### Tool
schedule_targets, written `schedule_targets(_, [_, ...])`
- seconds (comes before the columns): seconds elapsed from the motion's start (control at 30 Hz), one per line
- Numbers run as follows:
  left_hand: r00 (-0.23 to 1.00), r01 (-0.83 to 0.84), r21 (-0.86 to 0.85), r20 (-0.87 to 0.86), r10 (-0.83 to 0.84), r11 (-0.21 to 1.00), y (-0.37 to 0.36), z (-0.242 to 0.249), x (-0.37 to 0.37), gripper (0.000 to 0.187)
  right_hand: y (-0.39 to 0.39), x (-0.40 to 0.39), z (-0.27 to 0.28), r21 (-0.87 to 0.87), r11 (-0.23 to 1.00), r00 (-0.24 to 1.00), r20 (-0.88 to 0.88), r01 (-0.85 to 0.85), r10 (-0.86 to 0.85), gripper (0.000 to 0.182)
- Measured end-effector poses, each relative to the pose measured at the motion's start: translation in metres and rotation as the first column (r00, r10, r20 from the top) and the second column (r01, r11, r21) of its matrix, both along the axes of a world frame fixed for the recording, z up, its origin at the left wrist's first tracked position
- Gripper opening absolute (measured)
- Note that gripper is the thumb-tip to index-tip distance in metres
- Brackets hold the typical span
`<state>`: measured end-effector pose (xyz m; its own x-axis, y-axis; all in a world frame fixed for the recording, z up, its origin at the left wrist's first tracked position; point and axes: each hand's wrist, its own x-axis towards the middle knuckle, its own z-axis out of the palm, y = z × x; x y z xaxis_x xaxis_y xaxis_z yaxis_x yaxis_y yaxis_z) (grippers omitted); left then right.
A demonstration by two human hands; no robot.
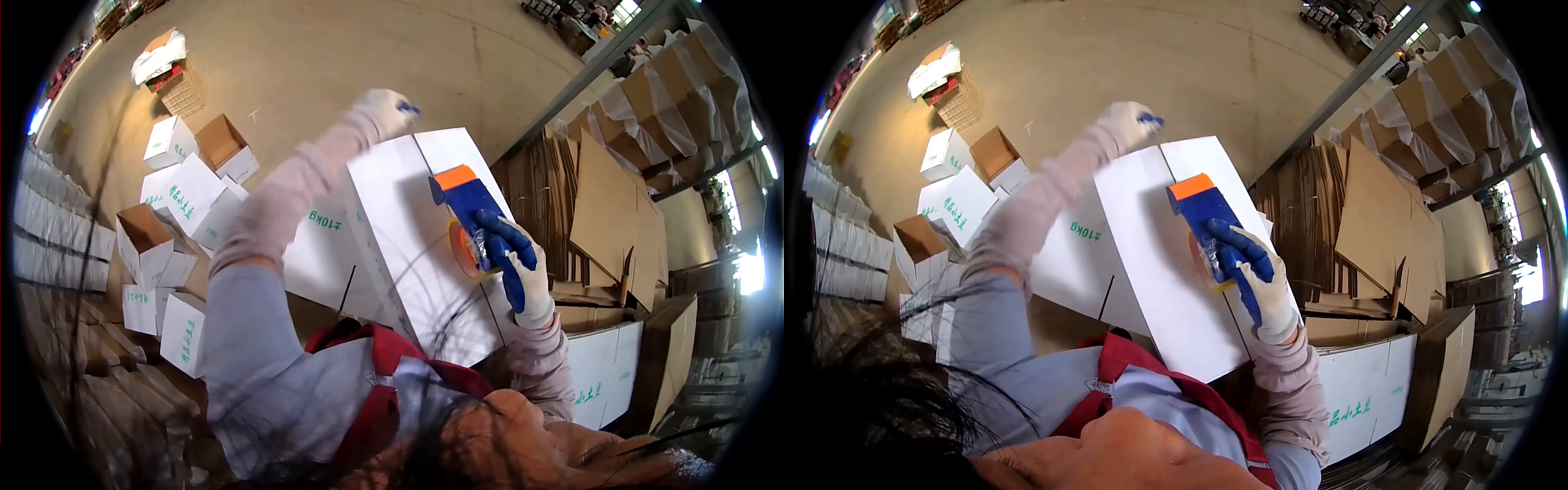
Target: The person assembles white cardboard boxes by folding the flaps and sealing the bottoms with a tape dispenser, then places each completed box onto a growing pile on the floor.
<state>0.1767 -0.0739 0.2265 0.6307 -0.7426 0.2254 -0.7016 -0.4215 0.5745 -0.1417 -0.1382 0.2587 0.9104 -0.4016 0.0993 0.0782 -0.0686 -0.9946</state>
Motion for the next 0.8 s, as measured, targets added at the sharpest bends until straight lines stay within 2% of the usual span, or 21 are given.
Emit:
schedule_targets(0.03, [1.000,0.005,-0.003,0.005,-0.005,1.000,-0.007,-0.006,0.015,0.028,-0.007,0.002,-0.002,-0.064,0.997,0.999,0.002,-0.036,0.036,0.049])
schedule_targets(0.07, [0.993,0.115,0.231,-0.048,-0.106,0.966,-0.012,-0.013,0.024,0.031,-0.008,0.005,-0.002,-0.064,0.997,1.000,0.001,-0.031,0.031,0.049])
schedule_targets(0.1, [0.974,0.226,0.450,-0.126,-0.189,0.864,-0.013,-0.023,0.029,0.035,-0.006,0.007,-0.003,-0.003,1.000,1.000,-0.021,-0.008,0.008,0.047])
schedule_targets(0.13, [0.974,0.225,0.457,-0.124,-0.188,0.861,-0.009,-0.027,0.032,0.035,-0.006,0.010,-0.004,0.060,0.998,0.999,-0.039,0.013,-0.010,0.046])
schedule_targets(0.2, [0.983,0.151,0.621,-0.011,-0.184,0.769,0.000,-0.033,0.037,0.039,-0.003,0.009,-0.006,0.062,0.998,0.999,-0.037,0.012,-0.010,0.042])
schedule_targets(0.27, [0.973,0.048,0.743,0.118,-0.200,0.668,-0.001,-0.028,0.037,0.043,-0.004,0.006,-0.008,0.029,0.998,0.998,0.043,-0.049,0.047,0.040])
schedule_targets(0.3, [0.957,-0.016,0.798,0.187,-0.221,0.603,-0.004,-0.024,0.036,0.045,-0.001,0.009,-0.008,0.010,1.000,0.998,0.065,-0.020,0.019,0.041])
schedule_targets(0.37, [0.991,-0.044,0.470,0.136,-0.023,0.881,-0.037,-0.001,0.019,0.053,0.004,0.012,-0.004,0.100,0.994,0.994,0.104,-0.040,0.029,0.042])
schedule_targets(0.4, [0.996,0.082,0.373,0.000,-0.088,0.924,-0.047,0.004,-0.009,0.055,0.006,0.007,-0.006,0.184,0.981,0.991,0.125,-0.068,0.045,0.042])
schedule_targets(0.43, [0.997,0.029,0.409,0.059,-0.058,0.912,-0.052,-0.012,-0.029,0.055,0.004,-0.001,-0.013,0.019,1.000,0.993,0.118,-0.014,0.012,0.036])
schedule_targets(0.47, [0.992,-0.021,0.440,0.123,-0.037,0.898,-0.058,-0.027,-0.049,0.055,0.007,-0.026,-0.017,0.053,0.998,0.994,0.102,0.021,-0.026,0.036])
schedule_targets(0.53, [0.993,0.004,0.399,0.108,-0.051,0.917,-0.057,-0.035,-0.046,0.055,0.010,-0.092,-0.015,-0.157,0.988,1.000,-0.011,-0.001,-0.001,0.035])
schedule_targets(0.6, [0.992,0.008,0.381,0.110,-0.053,0.925,-0.054,-0.030,-0.043,0.056,0.024,-0.180,-0.003,-0.170,0.983,0.997,-0.008,0.071,-0.073,0.038])
schedule_targets(0.67, [0.986,-0.069,0.418,0.164,0.000,0.906,-0.056,-0.030,-0.035,0.056,0.039,-0.276,-0.018,-0.445,0.892,0.963,-0.196,0.080,-0.184,0.044])
schedule_targets(0.7, [0.986,-0.064,0.424,0.164,-0.007,0.904,-0.057,-0.031,-0.037,0.056,0.053,-0.313,-0.030,-0.225,0.964,0.949,-0.245,0.142,-0.197,0.040])
schedule_targets(0.73, [0.981,-0.114,0.419,0.188,0.037,0.901,-0.060,-0.029,-0.044,0.056,0.056,-0.337,-0.041,0.004,0.979,0.937,-0.293,0.202,-0.192,0.037])
schedule_targets(0.77, [0.974,-0.165,0.414,0.210,0.082,0.895,-0.058,-0.027,-0.046,0.057,0.058,-0.332,-0.043,0.011,0.979,0.936,-0.296,0.202,-0.190,0.037])
schedule_targets(0.8, [0.975,-0.159,0.428,0.209,0.074,0.890,-0.057,-0.029,-0.050,0.057,0.066,-0.319,-0.046,-0.136,0.961,0.880,-0.386,0.242,-0.276,0.033])
